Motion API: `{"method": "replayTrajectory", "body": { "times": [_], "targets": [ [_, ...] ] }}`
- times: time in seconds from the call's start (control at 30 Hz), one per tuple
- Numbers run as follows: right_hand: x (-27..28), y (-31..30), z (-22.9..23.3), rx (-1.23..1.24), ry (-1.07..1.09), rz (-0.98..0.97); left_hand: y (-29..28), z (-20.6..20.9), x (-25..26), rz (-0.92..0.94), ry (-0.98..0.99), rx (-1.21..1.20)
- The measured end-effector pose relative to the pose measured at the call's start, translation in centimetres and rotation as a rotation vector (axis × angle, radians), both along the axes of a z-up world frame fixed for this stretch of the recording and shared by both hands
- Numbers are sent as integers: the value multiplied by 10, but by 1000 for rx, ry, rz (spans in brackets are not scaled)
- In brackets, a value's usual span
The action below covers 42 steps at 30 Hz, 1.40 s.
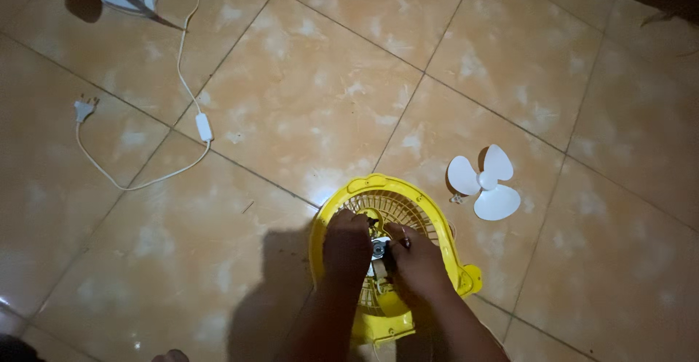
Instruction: The person uses a screwdriver to remove screws from a small black component, then places the component into the center of a yellow fan housing. The person continues to adjust the component and the housing.
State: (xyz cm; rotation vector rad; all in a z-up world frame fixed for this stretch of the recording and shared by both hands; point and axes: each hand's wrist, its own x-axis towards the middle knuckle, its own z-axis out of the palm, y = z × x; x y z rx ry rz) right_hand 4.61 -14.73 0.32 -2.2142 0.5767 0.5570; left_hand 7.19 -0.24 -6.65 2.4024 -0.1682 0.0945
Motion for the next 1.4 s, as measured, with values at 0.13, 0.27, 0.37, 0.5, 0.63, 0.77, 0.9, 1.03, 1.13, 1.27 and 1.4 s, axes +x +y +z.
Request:
{"method": "replayTrajectory", "body": {
  "times": [0.13, 0.27, 0.37, 0.5, 0.63, 0.77, 0.9, 1.03, 1.13, 1.27, 1.4],
  "targets": [
    [-1, 5, -5, 25, -103, 102, -1, -2, 0, -10, 1, 95],
    [6, 10, -7, -19, 68, 107, -4, 4, 2, -15, 102, 99],
    [11, 11, -6, -27, -28, 95, -5, 9, 1, 32, 184, 91],
    [17, 10, -2, -44, -28, 106, 0, 7, 0, 15, 229, 28],
    [19, 10, 2, -98, 124, 108, 1, 1, 0, 53, 230, -92],
    [17, 10, 2, -110, -259, 76, -4, -2, -2, 91, 219, -159],
    [18, 10, 0, -135, -377, 151, -7, -2, -7, 141, 377, -139],
    [23, 12, -1, -26, -186, 117, -8, -7, -16, 114, 213, -56],
    [26, 17, 0, 94, -248, -25, -6, -12, -14, 76, 381, -73],
    [32, 20, -1, -160, -209, 122, -7, -11, -17, 125, 177, -98],
    [33, 24, -5, -242, -388, 246, -8, -7, -20, 203, 265, -120]
  ]
}}
